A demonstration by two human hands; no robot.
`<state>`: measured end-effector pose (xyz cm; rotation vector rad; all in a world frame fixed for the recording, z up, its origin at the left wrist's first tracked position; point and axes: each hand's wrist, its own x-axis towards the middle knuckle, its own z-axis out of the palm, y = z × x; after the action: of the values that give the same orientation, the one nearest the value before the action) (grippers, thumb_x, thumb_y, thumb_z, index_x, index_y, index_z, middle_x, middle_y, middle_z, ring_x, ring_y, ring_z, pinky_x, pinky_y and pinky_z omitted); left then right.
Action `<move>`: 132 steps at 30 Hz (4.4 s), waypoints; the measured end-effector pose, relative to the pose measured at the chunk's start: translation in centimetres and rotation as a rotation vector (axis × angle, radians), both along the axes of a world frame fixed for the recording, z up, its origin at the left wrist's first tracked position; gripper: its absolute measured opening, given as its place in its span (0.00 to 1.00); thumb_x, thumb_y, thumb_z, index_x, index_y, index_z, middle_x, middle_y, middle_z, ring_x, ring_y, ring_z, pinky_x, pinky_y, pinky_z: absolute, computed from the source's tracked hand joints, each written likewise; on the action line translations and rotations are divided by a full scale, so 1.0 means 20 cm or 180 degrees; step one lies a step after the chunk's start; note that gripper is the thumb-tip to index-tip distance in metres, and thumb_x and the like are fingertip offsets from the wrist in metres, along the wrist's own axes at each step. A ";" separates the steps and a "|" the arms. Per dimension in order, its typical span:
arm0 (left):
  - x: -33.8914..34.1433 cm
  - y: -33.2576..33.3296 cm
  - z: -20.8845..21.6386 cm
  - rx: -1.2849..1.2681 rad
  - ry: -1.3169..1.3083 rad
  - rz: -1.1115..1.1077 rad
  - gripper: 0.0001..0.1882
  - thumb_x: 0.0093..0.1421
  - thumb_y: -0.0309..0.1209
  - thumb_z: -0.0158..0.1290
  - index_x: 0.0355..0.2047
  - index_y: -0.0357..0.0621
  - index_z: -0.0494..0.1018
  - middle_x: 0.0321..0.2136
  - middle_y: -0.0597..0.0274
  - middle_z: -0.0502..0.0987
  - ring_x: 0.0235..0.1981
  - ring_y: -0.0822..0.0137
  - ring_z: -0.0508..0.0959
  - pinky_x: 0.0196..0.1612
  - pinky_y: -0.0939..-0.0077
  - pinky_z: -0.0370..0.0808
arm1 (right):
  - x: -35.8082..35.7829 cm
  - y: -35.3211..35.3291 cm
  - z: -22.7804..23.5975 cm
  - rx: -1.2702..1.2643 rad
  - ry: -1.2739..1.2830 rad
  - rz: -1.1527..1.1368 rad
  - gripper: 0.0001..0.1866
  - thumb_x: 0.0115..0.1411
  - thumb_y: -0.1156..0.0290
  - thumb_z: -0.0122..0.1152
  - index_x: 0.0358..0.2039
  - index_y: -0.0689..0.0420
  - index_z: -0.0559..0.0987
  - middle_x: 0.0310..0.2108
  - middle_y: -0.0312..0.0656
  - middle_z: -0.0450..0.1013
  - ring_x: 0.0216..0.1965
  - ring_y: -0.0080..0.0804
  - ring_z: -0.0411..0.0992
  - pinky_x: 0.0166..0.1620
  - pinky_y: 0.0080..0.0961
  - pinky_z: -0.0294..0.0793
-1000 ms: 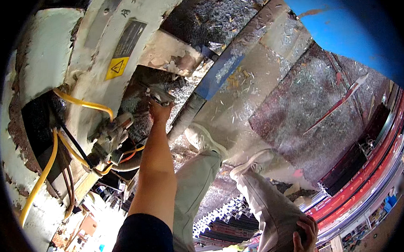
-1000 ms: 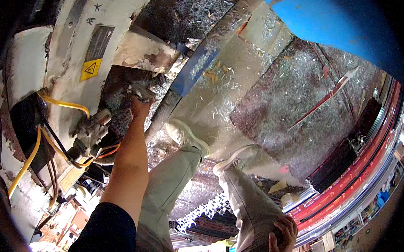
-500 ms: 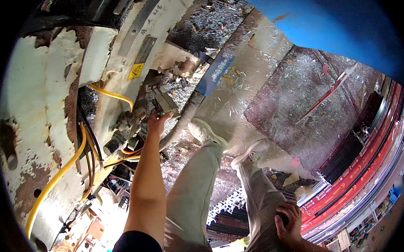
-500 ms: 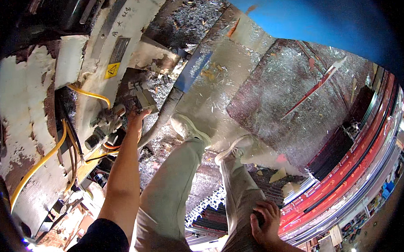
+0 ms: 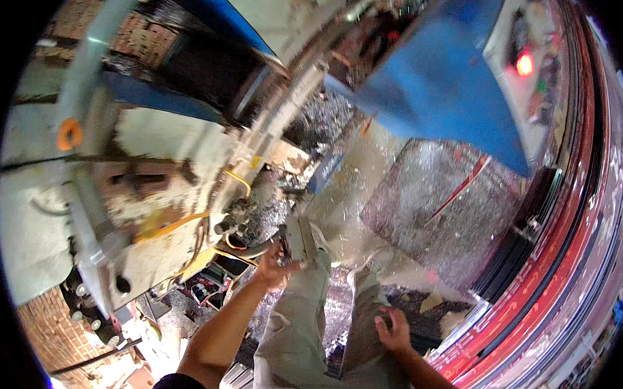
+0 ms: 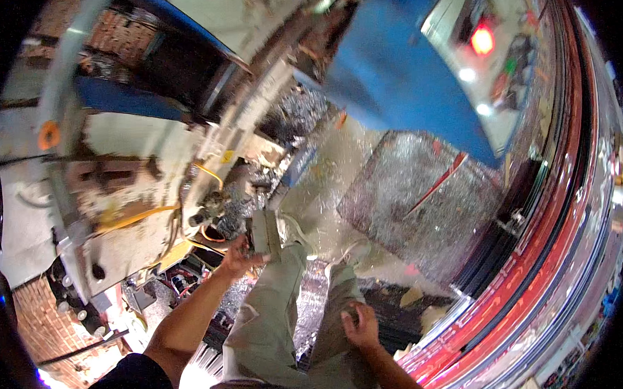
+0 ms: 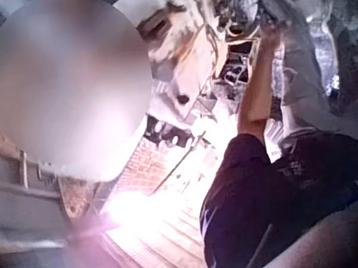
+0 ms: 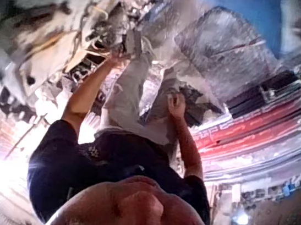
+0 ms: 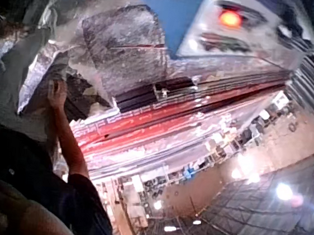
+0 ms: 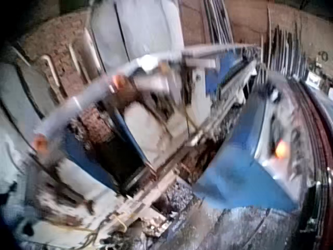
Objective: The person operates a metal cutting machine in a workshop. They adjust the machine's clamps and controls, then cut a metal bar. The person removes the cut piece and repeats the process with another metal bar.
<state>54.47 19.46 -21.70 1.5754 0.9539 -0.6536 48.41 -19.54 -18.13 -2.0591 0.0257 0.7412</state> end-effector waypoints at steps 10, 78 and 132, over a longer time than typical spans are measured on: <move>-0.22 -0.61 1.54 -0.1568 -0.1067 0.0490 0.37 0.51 0.24 0.67 0.59 0.36 0.63 0.51 0.58 0.75 0.53 0.66 0.73 0.57 0.70 0.70 | 0.28 0.40 1.25 0.2413 0.0581 -0.0129 0.35 0.69 0.54 0.47 0.67 0.65 0.54 0.62 0.51 0.61 0.63 0.39 0.59 0.65 0.33 0.53; -1.69 0.08 1.44 0.0470 0.0345 0.2463 0.11 0.59 0.31 0.52 0.36 0.38 0.81 0.29 0.47 0.82 0.31 0.58 0.82 0.36 0.64 0.77 | 0.98 2.39 1.97 0.2384 0.0463 0.0475 0.27 0.64 0.57 0.49 0.58 0.60 0.68 0.56 0.42 0.67 0.57 0.34 0.65 0.60 0.34 0.61; 0.03 1.04 2.03 0.0447 -0.3795 0.0383 0.22 0.54 0.29 0.66 0.49 0.44 0.73 0.43 0.62 0.81 0.45 0.67 0.79 0.54 0.67 0.70 | 0.37 2.71 2.52 0.2341 -0.2688 0.3479 0.21 0.59 0.73 0.59 0.54 0.60 0.72 0.38 0.45 0.65 0.41 0.42 0.70 0.48 0.37 0.71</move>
<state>55.02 40.30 18.92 1.6293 0.1714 0.4633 55.81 34.62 32.21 -1.3810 -1.6715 0.3072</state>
